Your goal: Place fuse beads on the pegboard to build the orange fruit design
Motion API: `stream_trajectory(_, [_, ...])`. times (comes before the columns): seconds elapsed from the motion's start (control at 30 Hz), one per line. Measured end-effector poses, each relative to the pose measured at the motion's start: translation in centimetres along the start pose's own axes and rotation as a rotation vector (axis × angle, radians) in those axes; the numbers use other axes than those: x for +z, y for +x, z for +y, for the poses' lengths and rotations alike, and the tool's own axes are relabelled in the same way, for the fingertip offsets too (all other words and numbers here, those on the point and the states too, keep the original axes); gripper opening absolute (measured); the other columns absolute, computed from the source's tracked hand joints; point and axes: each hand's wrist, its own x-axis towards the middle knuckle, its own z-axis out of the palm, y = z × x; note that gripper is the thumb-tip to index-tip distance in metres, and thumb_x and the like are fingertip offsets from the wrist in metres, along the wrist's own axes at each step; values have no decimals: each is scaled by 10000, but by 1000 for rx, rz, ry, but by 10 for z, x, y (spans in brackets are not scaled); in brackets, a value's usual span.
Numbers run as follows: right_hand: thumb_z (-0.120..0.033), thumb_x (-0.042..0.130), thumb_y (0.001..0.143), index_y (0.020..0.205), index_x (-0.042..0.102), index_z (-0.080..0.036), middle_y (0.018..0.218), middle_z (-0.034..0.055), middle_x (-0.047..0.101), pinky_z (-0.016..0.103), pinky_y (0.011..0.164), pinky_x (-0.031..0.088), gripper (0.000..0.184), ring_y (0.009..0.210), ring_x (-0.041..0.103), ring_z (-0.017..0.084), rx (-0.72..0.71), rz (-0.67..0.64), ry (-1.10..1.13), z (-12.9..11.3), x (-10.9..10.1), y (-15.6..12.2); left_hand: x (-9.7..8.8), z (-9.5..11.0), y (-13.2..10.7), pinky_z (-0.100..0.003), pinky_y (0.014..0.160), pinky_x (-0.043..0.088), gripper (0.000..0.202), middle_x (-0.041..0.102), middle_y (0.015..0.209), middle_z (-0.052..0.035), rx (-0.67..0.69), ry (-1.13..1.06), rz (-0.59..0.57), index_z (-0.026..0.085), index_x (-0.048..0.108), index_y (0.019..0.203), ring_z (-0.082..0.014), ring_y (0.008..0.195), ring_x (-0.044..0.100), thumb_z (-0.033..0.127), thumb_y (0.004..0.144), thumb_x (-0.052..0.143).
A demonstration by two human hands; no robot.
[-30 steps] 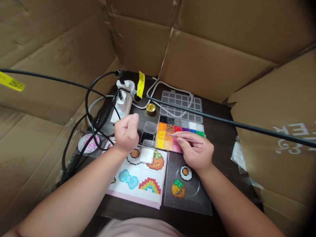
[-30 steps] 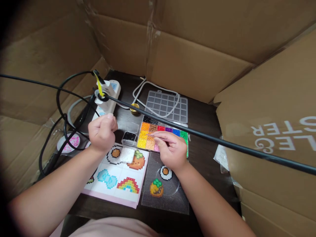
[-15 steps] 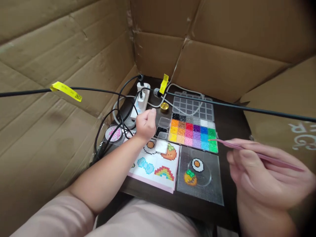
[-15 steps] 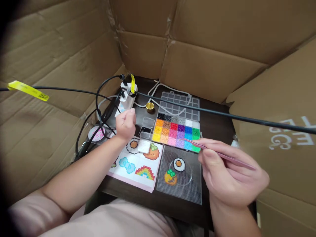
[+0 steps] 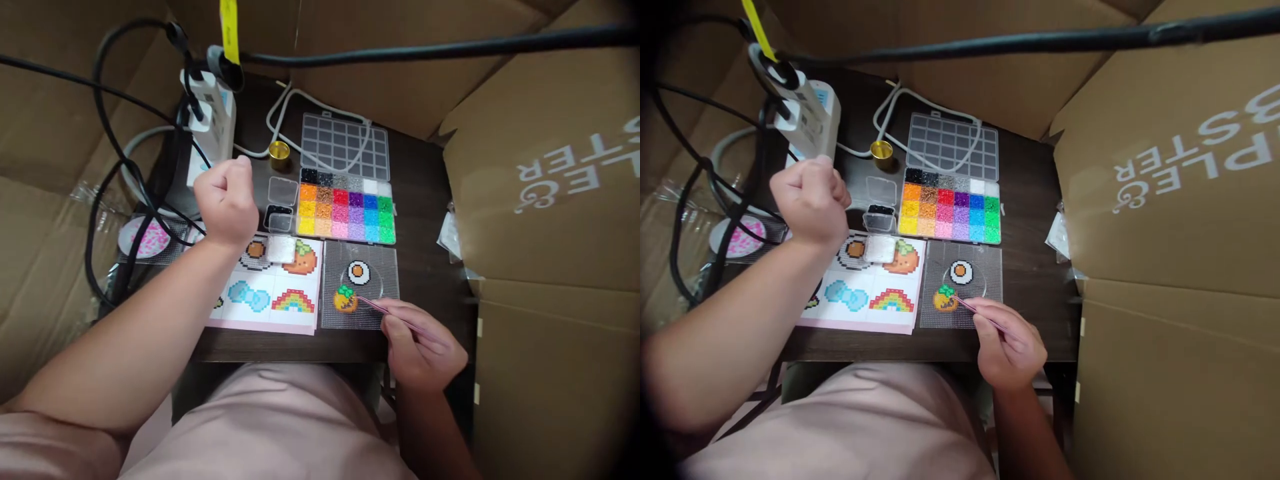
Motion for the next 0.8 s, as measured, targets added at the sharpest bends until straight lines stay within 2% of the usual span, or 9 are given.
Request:
stream_trajectory(0.17, [-95,659,812,916,738,-232,887,49,775,355,684,623,189,787,740,217,-54,-50,-29,0,-3,-8,2,-5,4,-266,437,138,461,239,453,50,144,-40,48,165,278,476,-26,434,231,31,865,486])
stream_trajectory(0.33, [-77,662,802,941,732,-240,901,49,776,356,685,621,226,778,740,213,-41,-72,-10,2,-3,-16,3,-10,8,-232,420,143,448,252,449,57,228,-86,15,159,276,464,-10,408,229,-80,814,419])
stream_trajectory(0.5, [-94,665,805,931,733,-244,906,48,777,354,688,626,207,769,742,212,-26,-96,-23,3,-4,-16,4,-7,7,-200,390,136,460,233,438,59,214,-92,6,166,251,451,1,390,225,-41,809,452])
stream_trajectory(0.67, [-107,647,830,908,733,-244,897,48,777,354,706,621,180,802,737,210,28,-143,-18,4,-4,-13,9,-1,4,-153,390,145,479,209,434,65,192,-61,62,176,250,448,24,366,236,16,850,456])
stream_trajectory(0.8, [-93,652,826,909,736,-248,906,34,777,339,719,622,196,797,738,200,42,-153,-7,4,-4,-11,9,-1,4,-162,368,165,472,223,413,69,182,-37,41,180,270,444,16,354,253,19,834,483])
